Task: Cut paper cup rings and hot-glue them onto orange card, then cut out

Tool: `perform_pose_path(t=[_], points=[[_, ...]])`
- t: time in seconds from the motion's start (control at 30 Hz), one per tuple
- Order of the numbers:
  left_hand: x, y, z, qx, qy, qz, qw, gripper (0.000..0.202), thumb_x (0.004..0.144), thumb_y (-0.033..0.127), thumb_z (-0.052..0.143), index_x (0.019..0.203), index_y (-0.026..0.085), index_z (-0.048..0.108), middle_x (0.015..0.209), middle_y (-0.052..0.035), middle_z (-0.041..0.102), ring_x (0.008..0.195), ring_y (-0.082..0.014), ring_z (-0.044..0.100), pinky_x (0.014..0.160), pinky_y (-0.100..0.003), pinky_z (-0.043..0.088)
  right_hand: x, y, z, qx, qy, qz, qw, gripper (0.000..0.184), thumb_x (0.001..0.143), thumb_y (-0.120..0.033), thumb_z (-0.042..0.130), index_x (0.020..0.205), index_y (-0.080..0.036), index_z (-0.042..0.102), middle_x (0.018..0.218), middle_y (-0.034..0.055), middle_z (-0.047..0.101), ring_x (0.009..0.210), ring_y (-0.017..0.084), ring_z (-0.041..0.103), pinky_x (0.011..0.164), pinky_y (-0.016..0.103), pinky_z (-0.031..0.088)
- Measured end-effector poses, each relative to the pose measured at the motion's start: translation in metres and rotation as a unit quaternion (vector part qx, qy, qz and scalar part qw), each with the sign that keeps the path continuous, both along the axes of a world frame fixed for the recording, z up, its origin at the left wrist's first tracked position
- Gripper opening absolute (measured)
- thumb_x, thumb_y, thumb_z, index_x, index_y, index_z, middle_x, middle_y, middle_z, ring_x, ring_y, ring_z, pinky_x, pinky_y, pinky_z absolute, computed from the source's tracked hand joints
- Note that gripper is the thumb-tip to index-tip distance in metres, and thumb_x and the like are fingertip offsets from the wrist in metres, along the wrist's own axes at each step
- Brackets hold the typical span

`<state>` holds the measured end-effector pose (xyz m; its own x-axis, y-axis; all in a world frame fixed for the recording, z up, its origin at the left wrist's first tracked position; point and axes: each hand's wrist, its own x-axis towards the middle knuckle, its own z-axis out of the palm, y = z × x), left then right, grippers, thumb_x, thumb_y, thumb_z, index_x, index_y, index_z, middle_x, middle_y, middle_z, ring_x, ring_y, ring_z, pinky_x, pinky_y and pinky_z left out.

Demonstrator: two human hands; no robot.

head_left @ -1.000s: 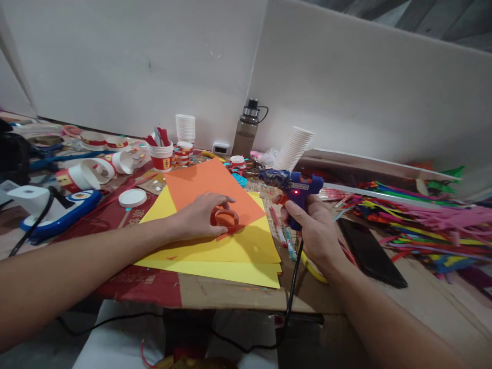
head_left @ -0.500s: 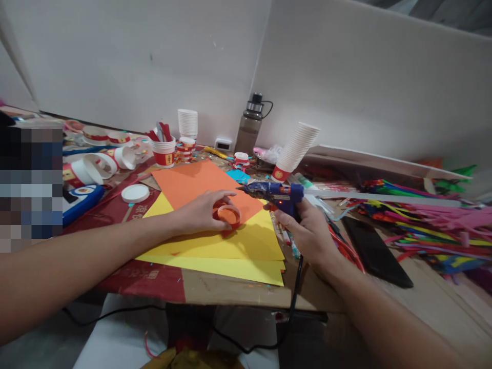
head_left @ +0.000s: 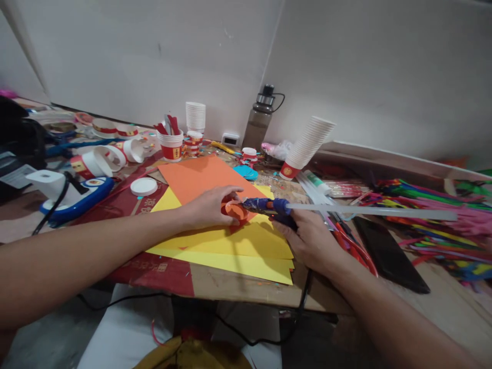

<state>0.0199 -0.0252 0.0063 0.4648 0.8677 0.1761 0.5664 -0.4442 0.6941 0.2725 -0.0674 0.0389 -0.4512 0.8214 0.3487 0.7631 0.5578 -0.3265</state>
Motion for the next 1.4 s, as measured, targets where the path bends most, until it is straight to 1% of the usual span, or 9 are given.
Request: perform_pose_path(t=[0.17,0.3,0.57,0.7,0.8,1.03,1.13,1.27,1.4], points=[[0.002,0.001,0.001,0.005,0.015,0.006,1.000,0.073,0.069,0.039,0.071,0.136,0.023,0.048,0.126,-0.0082,0.063,0.115,-0.0270,0.059,0.099,-0.042,0.045,-0.007,0.000,0.000,0.011,-0.002,0.023,1.000,0.019,0.090,-0.032,0.054,0.101,-0.021,0.064,0.085,0.0076,0.068,0.079,0.023,0.061,0.068,0.033,0.045],[0.002,0.002,0.000,0.004,0.010,0.009,1.000,0.074,0.067,0.039,0.073,0.135,0.022,0.049,0.124,-0.0085,0.064,0.112,-0.0268,0.060,0.096,-0.041,0.045,-0.010,0.000,-0.001,0.008,-0.021,0.017,1.000,0.020,0.092,-0.034,0.054,0.100,-0.020,0.064,0.089,0.0082,0.069,0.081,0.023,0.062,0.069,0.033,0.045],[0.003,0.002,0.000,0.001,0.008,0.016,1.000,0.076,0.066,0.040,0.074,0.135,0.020,0.050,0.123,-0.0090,0.064,0.110,-0.0264,0.060,0.095,-0.041,0.046,-0.015,0.001,-0.003,-0.008,-0.018,0.023,1.000,0.014,0.091,-0.029,0.056,0.098,-0.019,0.062,0.090,0.0080,0.068,0.080,0.022,0.061,0.068,0.031,0.044],[0.004,0.002,0.002,-0.007,0.005,0.015,1.000,0.075,0.065,0.044,0.075,0.133,0.021,0.051,0.122,-0.0086,0.065,0.110,-0.0269,0.061,0.096,-0.041,0.046,-0.016,0.001,-0.004,-0.017,-0.028,0.024,0.999,0.011,0.092,-0.027,0.053,0.098,-0.020,0.060,0.093,0.0073,0.068,0.081,0.021,0.061,0.070,0.031,0.044],[0.004,0.001,0.002,-0.009,0.006,0.017,1.000,0.075,0.065,0.040,0.074,0.134,0.021,0.050,0.124,-0.0085,0.065,0.112,-0.0271,0.061,0.096,-0.041,0.046,-0.014,-0.001,-0.003,-0.010,-0.039,0.025,0.999,0.012,0.093,-0.025,0.050,0.099,-0.021,0.059,0.096,0.0075,0.068,0.084,0.021,0.061,0.073,0.031,0.045],[0.004,0.000,0.004,-0.014,0.008,0.013,1.000,0.076,0.066,0.043,0.074,0.134,0.019,0.050,0.125,-0.0088,0.065,0.116,-0.0274,0.059,0.098,-0.042,0.045,-0.012,-0.007,0.001,0.024,-0.106,-0.026,0.994,0.007,0.090,-0.023,0.052,0.088,-0.021,0.058,0.081,0.0063,0.064,0.071,0.021,0.058,0.062,0.031,0.040],[0.004,0.001,0.004,-0.013,0.004,0.011,1.000,0.076,0.065,0.044,0.075,0.133,0.020,0.051,0.122,-0.0083,0.066,0.114,-0.0272,0.060,0.097,-0.041,0.045,-0.015,-0.007,0.002,0.014,-0.092,-0.019,0.995,0.008,0.091,-0.024,0.052,0.090,-0.021,0.058,0.081,0.0056,0.064,0.071,0.020,0.058,0.064,0.031,0.042],[0.004,0.001,0.004,-0.018,-0.003,0.012,1.000,0.077,0.064,0.043,0.076,0.133,0.019,0.051,0.121,-0.0085,0.066,0.110,-0.0261,0.062,0.095,-0.040,0.046,-0.018,-0.006,-0.001,-0.012,-0.040,0.023,0.999,0.011,0.094,-0.028,0.049,0.096,-0.022,0.058,0.091,0.0058,0.067,0.082,0.021,0.062,0.072,0.032,0.045],[0.005,0.000,0.004,-0.022,0.002,0.021,1.000,0.078,0.064,0.040,0.075,0.135,0.020,0.050,0.123,-0.0089,0.064,0.111,-0.0267,0.061,0.096,-0.040,0.046,-0.019,-0.002,-0.007,-0.025,-0.024,0.032,0.999,0.014,0.095,-0.029,0.048,0.101,-0.021,0.058,0.097,0.0076,0.067,0.087,0.022,0.062,0.074,0.033,0.045]])
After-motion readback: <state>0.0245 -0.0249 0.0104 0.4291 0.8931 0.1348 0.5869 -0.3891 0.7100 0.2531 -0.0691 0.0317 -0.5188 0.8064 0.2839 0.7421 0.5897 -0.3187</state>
